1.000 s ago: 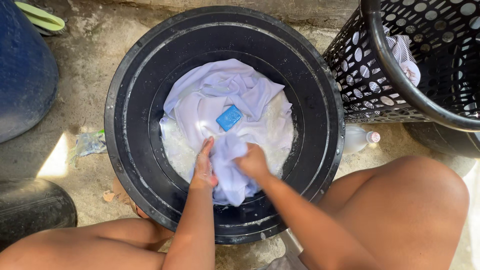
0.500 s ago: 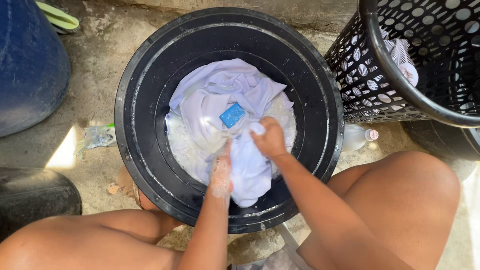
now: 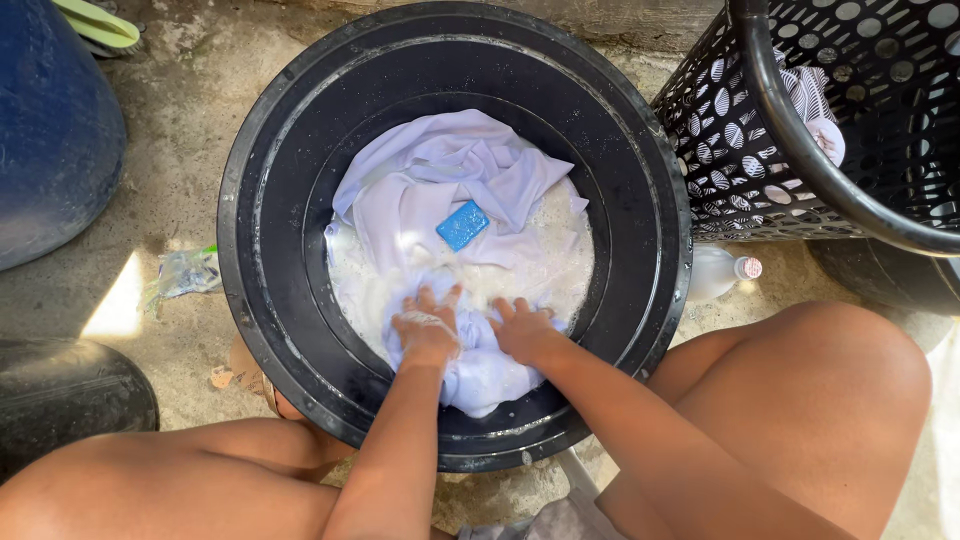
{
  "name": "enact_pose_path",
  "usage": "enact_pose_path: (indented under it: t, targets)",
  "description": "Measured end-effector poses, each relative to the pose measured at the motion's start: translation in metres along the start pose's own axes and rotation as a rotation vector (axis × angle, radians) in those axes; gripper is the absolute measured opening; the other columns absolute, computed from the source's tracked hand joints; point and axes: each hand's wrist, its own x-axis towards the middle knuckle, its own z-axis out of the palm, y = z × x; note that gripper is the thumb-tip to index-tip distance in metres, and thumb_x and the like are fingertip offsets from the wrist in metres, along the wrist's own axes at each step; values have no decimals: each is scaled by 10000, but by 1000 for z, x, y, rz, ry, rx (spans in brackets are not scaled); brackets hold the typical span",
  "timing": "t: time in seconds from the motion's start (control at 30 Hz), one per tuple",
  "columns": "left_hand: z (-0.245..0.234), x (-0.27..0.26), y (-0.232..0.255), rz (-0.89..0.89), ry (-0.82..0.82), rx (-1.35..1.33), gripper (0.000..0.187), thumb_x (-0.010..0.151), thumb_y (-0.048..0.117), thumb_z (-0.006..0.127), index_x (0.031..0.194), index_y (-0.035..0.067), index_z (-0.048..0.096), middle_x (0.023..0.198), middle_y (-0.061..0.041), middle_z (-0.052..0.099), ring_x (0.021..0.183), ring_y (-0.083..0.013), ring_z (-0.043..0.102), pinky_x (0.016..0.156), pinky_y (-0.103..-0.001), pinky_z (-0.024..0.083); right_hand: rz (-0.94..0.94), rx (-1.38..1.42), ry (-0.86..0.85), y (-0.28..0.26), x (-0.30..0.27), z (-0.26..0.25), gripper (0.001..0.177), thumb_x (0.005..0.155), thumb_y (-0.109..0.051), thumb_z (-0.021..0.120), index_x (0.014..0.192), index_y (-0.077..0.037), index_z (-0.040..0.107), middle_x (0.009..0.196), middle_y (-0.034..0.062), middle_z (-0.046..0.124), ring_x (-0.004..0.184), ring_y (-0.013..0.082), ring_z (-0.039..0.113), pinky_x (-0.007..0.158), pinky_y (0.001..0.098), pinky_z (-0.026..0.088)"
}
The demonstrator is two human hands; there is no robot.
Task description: The person washes white fabric in a black basin containing soapy water, scrubbing different sections of the cloth against itself and the bottom of the tub.
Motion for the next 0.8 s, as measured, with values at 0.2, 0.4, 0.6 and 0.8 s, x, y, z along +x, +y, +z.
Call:
enact_pose_path:
  t: [0.2, 0.4, 0.6, 0.8]
  targets:
    - [43, 47, -38, -53, 147, -1312, 724, 733, 248, 934, 1368, 21, 668, 1192, -422, 701, 1126, -633, 591, 867, -687, 446, 389, 579, 141, 51, 15, 2, 497, 847, -364, 844, 1115, 25, 687, 1049, 235, 708, 971, 352, 675, 888, 452, 563]
    - [36, 47, -42, 85, -4, -2009, 666, 789, 282, 839, 1370, 23, 642, 1221, -357, 690, 1141, -560, 603, 892, -638, 466, 12, 1346, 816, -31, -1, -70, 418, 622, -108, 776, 1015, -111, 635, 1107, 212, 633, 962, 385, 642, 809, 471, 538]
    - [73, 40, -28, 394, -48, -2226, 609, 856, 324, 725, 1373, 25, 611, 1255, -280, 677, 1159, -472, 617, 922, -580, 489, -524, 714, 1030, -95, -40, -95, 380, 647, -339, 826, 870, -66, 685, 1290, 199, 676, 1173, 376, 656, 1018, 447, 477]
    - [39, 8, 6, 146, -176, -2345, 567, 922, 366, 611, 1377, 28, 580, 1289, -203, 664, 1176, -385, 631, 951, -521, 513, -148, 754, 1092, 0, 50, -33, 446, 735, -276, 775, 1108, -34, 736, 1096, 202, 739, 994, 380, 705, 932, 410, 558]
